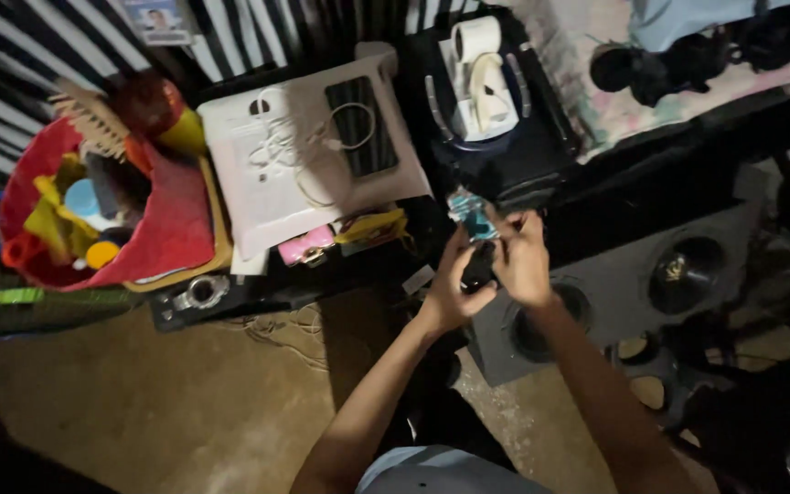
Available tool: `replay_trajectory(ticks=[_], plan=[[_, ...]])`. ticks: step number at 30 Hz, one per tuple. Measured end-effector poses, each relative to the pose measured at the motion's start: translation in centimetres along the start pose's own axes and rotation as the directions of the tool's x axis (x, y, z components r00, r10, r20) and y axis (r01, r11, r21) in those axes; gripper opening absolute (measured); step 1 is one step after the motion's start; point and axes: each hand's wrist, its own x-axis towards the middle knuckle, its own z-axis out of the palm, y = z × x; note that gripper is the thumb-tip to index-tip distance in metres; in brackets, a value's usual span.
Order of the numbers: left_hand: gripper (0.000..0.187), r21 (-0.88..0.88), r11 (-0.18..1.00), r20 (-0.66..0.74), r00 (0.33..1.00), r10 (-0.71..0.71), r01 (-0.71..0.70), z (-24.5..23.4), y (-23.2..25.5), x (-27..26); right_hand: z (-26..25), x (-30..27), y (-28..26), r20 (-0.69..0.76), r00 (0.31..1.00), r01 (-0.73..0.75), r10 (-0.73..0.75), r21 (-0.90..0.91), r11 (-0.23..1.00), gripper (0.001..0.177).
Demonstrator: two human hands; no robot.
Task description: The person wipes a black surface with a cloth, moving items like a phone, cables, and a box aside to reach different areas. They continue wiping the surface and the side of a speaker while holding a small black object in the other hand.
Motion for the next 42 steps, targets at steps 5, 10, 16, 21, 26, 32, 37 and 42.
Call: replay_trajectory(ticks=[5,10,16,21,26,32,37,42], plan=[[0.061,0.15,0.98,-0.017,0.991,0.135,-0.131,1.3,-0.2,1.2,0.0,-1.9,1.7,-0.055,0.998,0.021,-0.015,0.113,0.993,0.057],[0.068,-0.066,0.988,-0.078,0.987,-0.142,0.137,0.3,0.0,0.2,-1.7,-0.3,2.5,0.034,0.999,0.013,-0.024,0.306,0.952,0.056],[0.069,0.268,0.963,-0.151,0.988,0.015,0.026,-1.2,-1.7,-0.5,-0.3,8.9,7.0,0.077,0.989,-0.145,0.123,0.467,0.872,0.057],[0.066,0.217,0.972,-0.07,0.995,-0.076,0.089,-2.5,-0.1,0.9,5.3,18.0,8.7,-0.03,0.997,-0.076,0.074,-0.068,0.995,0.1],[0.066,0.243,0.969,-0.007,0.999,-0.047,0.047,-5.9,0.8,2.2,9.4,21.9,8.7,0.011,0.982,-0.178,0.186,-0.246,0.953,0.113],[0.061,0.171,0.968,0.152,0.966,-0.211,0.185,-10.0,2.5,5.8,11.5,22.5,9.3,-0.044,0.96,-0.275,0.275,-0.299,0.914,0.093],[0.062,0.164,0.973,0.248,0.948,-0.199,0.161,-10.5,3.0,9.3,11.7,22.4,12.3,-0.077,0.982,-0.191,0.175,-0.346,0.919,0.084],[0.061,0.119,0.984,0.257,0.954,-0.157,0.13,-9.7,2.9,12.0,7.2,24.3,12.8,-0.029,0.984,-0.179,0.177,-0.198,0.964,0.079]])
